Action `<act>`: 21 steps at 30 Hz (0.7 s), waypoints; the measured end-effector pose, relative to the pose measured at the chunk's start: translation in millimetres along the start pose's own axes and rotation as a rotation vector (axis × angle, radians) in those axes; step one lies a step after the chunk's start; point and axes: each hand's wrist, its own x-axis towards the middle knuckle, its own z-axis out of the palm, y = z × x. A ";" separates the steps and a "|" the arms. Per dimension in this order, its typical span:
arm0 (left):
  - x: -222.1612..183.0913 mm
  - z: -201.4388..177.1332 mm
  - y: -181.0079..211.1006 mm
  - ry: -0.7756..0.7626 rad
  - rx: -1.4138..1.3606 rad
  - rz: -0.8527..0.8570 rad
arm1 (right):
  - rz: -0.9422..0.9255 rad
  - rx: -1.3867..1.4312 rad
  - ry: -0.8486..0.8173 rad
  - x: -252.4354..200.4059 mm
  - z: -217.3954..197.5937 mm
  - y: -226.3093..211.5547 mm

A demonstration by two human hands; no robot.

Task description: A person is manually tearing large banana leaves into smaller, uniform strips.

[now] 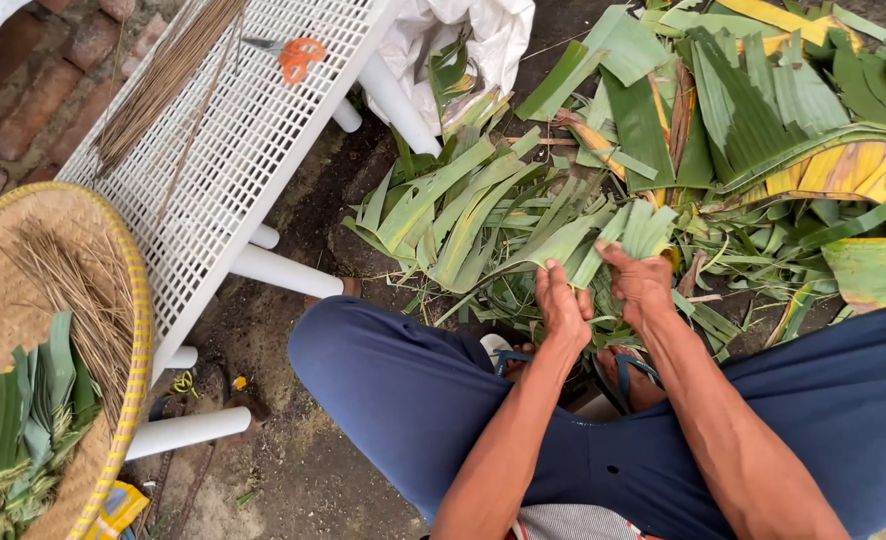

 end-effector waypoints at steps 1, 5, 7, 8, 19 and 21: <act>-7.1 0.3 7.1 -0.005 -0.039 0.005 | -0.027 0.001 0.049 5.4 -4.8 -5.3; 0.3 -34.7 3.9 0.035 -0.158 -0.014 | -0.016 0.118 0.191 46.2 -51.1 -51.2; -4.9 -37.4 24.0 -0.024 -0.215 -0.046 | 0.002 0.168 0.166 33.9 -46.7 -59.0; -5.8 -33.5 33.8 -0.087 -0.287 -0.072 | 0.008 0.212 0.130 31.0 -44.9 -67.9; 22.3 -40.9 -14.9 -0.280 -0.427 -0.152 | 0.248 0.304 -0.342 -5.5 -17.3 -38.9; 27.6 -43.7 -17.6 -0.292 -0.451 -0.153 | 0.312 0.277 -0.349 -11.3 -13.2 -37.7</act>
